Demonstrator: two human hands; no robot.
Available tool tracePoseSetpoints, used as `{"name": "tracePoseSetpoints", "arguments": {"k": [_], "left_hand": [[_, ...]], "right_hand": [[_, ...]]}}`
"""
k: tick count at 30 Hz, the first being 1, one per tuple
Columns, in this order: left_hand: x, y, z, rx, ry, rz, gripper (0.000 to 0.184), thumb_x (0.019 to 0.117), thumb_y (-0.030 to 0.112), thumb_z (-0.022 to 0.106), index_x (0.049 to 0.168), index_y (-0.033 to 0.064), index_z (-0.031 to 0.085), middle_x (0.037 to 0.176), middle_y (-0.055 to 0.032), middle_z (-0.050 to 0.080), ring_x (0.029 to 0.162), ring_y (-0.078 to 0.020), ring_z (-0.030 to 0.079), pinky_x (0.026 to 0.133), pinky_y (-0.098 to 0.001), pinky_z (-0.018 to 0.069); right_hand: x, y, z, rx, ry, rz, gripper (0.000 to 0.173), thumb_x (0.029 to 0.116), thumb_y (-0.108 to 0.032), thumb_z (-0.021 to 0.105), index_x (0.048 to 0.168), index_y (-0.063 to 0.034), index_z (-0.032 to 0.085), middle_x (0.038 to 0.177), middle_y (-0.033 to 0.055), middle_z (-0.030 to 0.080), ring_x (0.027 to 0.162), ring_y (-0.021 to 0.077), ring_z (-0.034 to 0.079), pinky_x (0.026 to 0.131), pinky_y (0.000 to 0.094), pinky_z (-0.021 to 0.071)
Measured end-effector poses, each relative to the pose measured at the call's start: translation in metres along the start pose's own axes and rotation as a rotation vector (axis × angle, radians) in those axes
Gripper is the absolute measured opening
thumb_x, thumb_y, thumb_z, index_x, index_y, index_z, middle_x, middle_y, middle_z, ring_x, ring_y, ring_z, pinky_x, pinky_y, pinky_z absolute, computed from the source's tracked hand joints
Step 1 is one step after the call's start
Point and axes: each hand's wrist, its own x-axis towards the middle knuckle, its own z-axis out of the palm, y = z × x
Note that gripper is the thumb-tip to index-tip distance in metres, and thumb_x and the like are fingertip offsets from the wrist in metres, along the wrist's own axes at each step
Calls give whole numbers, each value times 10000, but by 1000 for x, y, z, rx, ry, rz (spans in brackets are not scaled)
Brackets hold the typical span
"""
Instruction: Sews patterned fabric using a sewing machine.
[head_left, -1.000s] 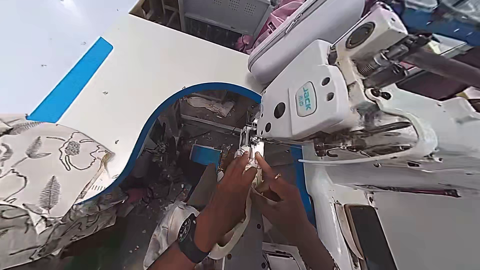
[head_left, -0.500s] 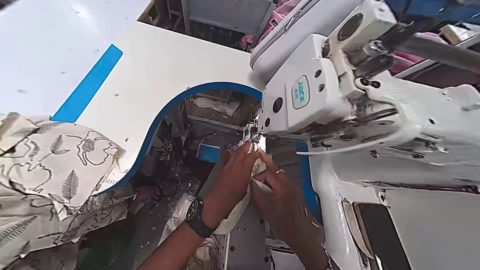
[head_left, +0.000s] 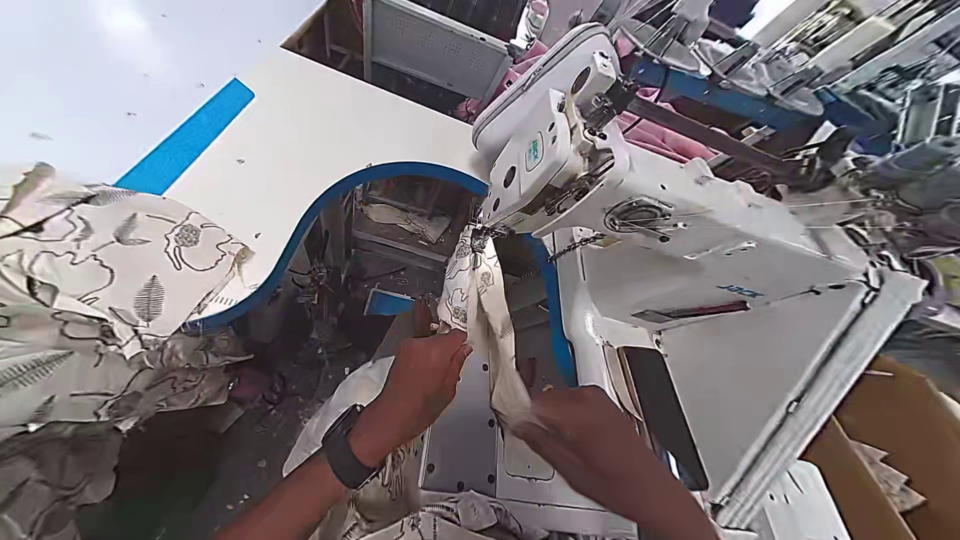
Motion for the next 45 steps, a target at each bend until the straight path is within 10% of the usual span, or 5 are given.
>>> {"name": "tracePoseSetpoints", "arguments": {"k": [5,21,34,39,45], "left_hand": [[7,-9,18,59,168,6,271,981,174,510,797,22,640,525,-72,538,449,-215,581,421,-366,447],[6,-22,26,-115,237,168,262,991,171,528,779,53,627,652,-58,591,582,-176,601,526,-280,491],[-19,-9,8,-124,44,83,187,902,177,615,760,57,626,558,-51,545,469,-194,573,416,-346,445],[1,-28,16,-171,115,168,218,961,135,536,794,16,610,608,-78,559,524,-192,578,489,-321,472],[-35,-64,-35,-421,-175,-254,255,954,228,670,924,-25,678,737,-83,648,643,-135,616,624,-335,524]], "right_hand": [[23,-71,17,-210,-302,296,194,938,-139,647,852,15,727,674,189,666,636,401,695,550,570,532],[69,-44,-14,-252,-578,322,253,965,-242,618,938,-9,713,641,173,642,655,411,680,597,571,496],[78,-54,-5,-472,-364,213,206,897,-229,617,791,-63,680,503,89,531,491,324,620,450,460,443],[127,-54,-9,-441,-630,414,233,989,-197,536,987,-7,670,785,177,675,836,376,696,709,517,490],[77,3,-2,-241,-765,606,298,977,-194,610,1195,1,671,1078,268,697,1068,469,655,878,644,485]]}}
